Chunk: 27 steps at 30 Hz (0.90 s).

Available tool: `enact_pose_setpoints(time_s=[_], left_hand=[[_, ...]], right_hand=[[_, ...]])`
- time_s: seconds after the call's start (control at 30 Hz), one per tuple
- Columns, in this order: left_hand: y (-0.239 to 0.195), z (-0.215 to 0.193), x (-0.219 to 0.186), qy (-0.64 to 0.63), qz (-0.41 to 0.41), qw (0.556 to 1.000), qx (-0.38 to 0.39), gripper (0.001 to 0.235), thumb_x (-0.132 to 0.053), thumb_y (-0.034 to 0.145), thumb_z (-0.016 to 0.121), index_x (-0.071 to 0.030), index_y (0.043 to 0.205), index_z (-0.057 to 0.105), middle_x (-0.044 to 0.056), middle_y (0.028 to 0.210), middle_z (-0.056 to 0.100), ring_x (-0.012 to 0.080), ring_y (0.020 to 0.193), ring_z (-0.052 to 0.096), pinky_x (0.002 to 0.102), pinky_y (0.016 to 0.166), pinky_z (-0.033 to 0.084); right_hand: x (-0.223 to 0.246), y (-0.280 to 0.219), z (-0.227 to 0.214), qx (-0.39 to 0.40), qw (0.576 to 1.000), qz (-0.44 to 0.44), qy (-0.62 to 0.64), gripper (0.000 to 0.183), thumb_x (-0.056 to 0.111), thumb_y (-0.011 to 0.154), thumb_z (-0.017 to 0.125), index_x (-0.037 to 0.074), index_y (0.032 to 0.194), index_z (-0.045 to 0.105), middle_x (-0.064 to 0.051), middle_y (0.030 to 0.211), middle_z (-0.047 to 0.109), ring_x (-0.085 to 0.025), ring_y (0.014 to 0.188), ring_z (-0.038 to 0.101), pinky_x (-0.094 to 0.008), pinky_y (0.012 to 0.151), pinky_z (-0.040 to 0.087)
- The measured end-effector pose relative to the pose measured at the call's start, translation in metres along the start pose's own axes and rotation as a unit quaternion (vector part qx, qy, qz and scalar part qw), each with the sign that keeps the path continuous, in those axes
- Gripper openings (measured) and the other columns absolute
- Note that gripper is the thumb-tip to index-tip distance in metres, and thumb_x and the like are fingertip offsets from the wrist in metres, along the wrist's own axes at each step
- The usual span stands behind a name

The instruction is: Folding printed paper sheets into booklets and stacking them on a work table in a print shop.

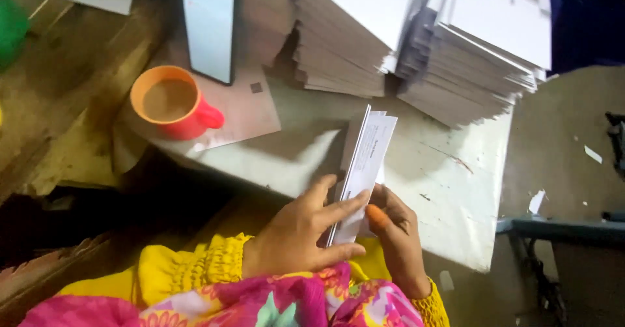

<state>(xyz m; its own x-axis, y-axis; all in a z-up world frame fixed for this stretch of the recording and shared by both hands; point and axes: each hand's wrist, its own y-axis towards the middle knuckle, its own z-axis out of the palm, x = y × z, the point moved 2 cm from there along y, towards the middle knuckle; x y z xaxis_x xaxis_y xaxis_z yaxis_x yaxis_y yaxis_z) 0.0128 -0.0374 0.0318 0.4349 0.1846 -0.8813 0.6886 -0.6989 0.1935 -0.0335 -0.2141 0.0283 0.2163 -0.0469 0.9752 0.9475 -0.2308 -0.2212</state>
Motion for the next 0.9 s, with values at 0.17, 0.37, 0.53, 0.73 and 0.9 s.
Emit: enact_pose_setpoints(time_s=[0.17, 0.37, 0.53, 0.73, 0.9], left_hand=[[0.006, 0.006, -0.009, -0.003, 0.032, 0.999, -0.032, 0.039, -0.016, 0.092, 0.056, -0.005, 0.130, 0.057, 0.030, 0.128, 0.046, 0.0425, 0.106, 0.058, 0.048, 0.088, 0.051], [0.006, 0.009, -0.009, -0.009, 0.039, 0.997, -0.062, 0.039, -0.006, 0.087, 0.063, -0.011, 0.125, 0.062, 0.025, 0.122, 0.051, 0.0384, 0.104, 0.062, 0.043, 0.088, 0.055], [0.007, 0.007, -0.008, -0.012, 0.004, 0.999, -0.044, 0.053, -0.011, 0.088, 0.060, -0.017, 0.139, 0.047, 0.019, 0.122, 0.050, 0.0327, 0.099, 0.063, 0.040, 0.082, 0.055], [0.010, 0.004, -0.011, -0.071, -0.068, 0.995, -0.021, 0.081, -0.014, 0.085, 0.063, -0.016, 0.150, 0.014, 0.017, 0.132, 0.052, 0.0296, 0.104, 0.064, 0.039, 0.070, 0.061], [0.010, 0.005, -0.010, -0.065, -0.124, 0.990, -0.003, 0.078, -0.018, 0.085, 0.064, -0.013, 0.149, 0.019, 0.012, 0.133, 0.048, 0.0239, 0.101, 0.065, 0.031, 0.060, 0.062]], right_hand=[[-0.014, -0.005, -0.013, -0.001, 0.998, 0.039, 0.047, 0.028, 0.019, 0.081, 0.072, 0.004, 0.105, 0.070, -0.003, 0.085, 0.068, -0.012, 0.073, 0.059, -0.027, 0.060, 0.050], [-0.019, -0.007, -0.016, 0.007, 0.994, 0.048, 0.097, 0.016, 0.004, 0.083, 0.067, 0.000, 0.099, 0.069, -0.006, 0.082, 0.065, -0.016, 0.071, 0.058, -0.027, 0.062, 0.048], [-0.029, -0.004, -0.018, -0.003, 0.989, 0.042, 0.140, 0.036, 0.003, 0.079, 0.071, 0.005, 0.114, 0.060, -0.006, 0.085, 0.067, -0.015, 0.072, 0.061, -0.028, 0.065, 0.050], [-0.019, -0.007, -0.009, -0.039, 0.989, 0.011, 0.141, 0.063, -0.003, 0.073, 0.065, 0.007, 0.132, 0.045, -0.008, 0.088, 0.062, -0.016, 0.080, 0.060, -0.032, 0.075, 0.055], [-0.001, -0.017, 0.007, -0.071, 0.995, -0.071, 0.009, 0.060, -0.002, 0.080, 0.065, 0.011, 0.136, 0.044, -0.013, 0.112, 0.061, -0.020, 0.095, 0.059, -0.031, 0.089, 0.050]])
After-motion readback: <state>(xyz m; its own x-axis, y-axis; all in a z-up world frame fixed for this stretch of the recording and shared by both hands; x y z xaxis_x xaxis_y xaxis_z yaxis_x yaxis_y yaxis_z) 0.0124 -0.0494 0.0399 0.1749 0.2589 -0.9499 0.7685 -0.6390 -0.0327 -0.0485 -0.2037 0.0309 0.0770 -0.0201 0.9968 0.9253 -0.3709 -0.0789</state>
